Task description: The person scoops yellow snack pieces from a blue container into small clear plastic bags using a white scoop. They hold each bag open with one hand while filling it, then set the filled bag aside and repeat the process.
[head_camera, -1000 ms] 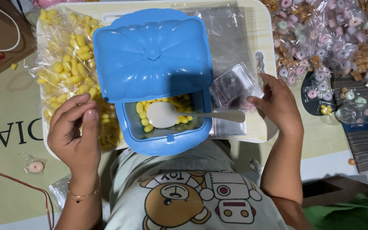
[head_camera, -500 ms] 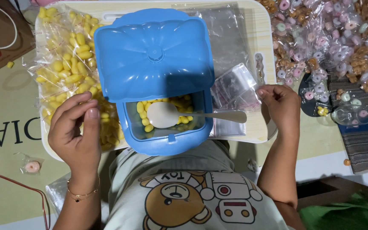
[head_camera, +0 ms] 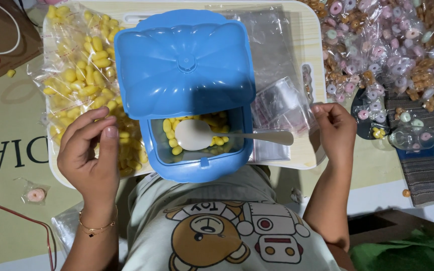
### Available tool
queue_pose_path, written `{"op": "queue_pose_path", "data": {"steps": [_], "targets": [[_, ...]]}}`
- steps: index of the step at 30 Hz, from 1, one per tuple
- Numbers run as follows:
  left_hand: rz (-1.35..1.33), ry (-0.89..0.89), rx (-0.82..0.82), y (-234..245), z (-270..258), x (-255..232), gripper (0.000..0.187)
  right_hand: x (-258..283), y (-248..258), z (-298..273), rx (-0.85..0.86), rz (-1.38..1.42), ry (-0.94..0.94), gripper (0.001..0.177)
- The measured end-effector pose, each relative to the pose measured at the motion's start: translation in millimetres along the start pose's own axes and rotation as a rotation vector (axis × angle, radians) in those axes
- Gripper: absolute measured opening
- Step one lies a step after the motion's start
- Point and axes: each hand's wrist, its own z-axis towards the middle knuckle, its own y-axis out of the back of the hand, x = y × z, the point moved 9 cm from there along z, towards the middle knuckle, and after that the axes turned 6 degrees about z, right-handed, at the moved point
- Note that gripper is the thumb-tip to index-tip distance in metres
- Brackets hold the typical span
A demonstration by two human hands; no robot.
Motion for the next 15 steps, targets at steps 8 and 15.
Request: {"op": "queue_pose_path", "data": {"steps": [8,15], "targets": [[0.008,0.010,0.003,-0.4,-2.6,2.0,0.010,12.5,-25.1,-12.8,0.156,0.338,-0.134,0.019],[0.001,0.005,0.003,-0.7,-3.0,3.7,0.010,10.6,-16.3,-16.0,0.205,0.406,-0.271,0.023]]}}
